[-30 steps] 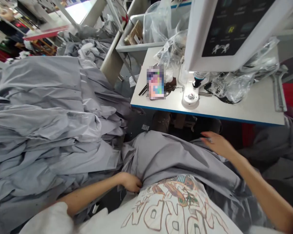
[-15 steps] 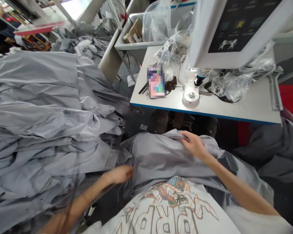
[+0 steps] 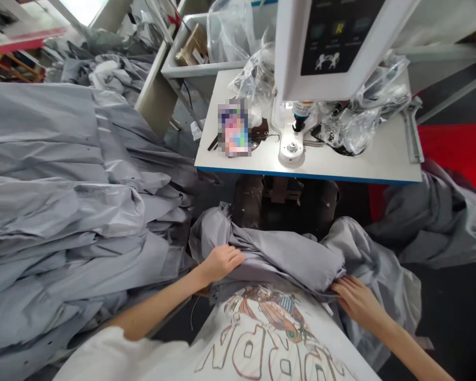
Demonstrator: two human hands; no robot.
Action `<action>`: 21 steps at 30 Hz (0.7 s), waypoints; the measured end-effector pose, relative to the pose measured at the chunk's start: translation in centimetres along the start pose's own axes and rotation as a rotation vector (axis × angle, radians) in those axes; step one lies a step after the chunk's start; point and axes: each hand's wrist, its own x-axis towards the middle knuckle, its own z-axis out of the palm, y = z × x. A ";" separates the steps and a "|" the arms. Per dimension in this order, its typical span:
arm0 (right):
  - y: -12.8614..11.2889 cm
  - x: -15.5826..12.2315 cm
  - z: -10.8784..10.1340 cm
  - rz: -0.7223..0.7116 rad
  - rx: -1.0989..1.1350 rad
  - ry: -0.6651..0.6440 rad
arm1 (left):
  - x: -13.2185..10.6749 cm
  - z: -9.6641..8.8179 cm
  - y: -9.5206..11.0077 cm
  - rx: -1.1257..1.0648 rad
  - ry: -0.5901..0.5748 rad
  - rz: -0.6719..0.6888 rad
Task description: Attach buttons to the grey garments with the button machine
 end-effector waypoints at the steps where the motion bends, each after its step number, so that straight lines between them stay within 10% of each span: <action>1: 0.2 -1.1 1.1 0.040 0.022 -0.060 | -1.7 0.7 0.5 -0.020 -0.002 -0.023; 4: -0.1 -1.9 1.2 0.132 0.100 -0.245 | -5.8 1.1 2.0 -0.207 -0.149 -0.116; 8: -0.6 4.4 -3.4 0.242 -0.051 -0.304 | -5.9 0.3 2.8 -0.450 -0.372 -0.283; 12: -0.8 13.6 -3.0 0.228 -0.157 -0.010 | -2.0 0.4 1.9 -0.256 -0.247 -0.431; 17: 0.0 19.9 2.1 0.284 0.051 -0.384 | 1.0 0.0 -0.5 -0.138 -0.050 -0.265; 21: 2.4 21.5 -0.4 0.428 -0.042 -0.050 | 0.9 -0.5 -1.1 -0.240 -0.194 -0.312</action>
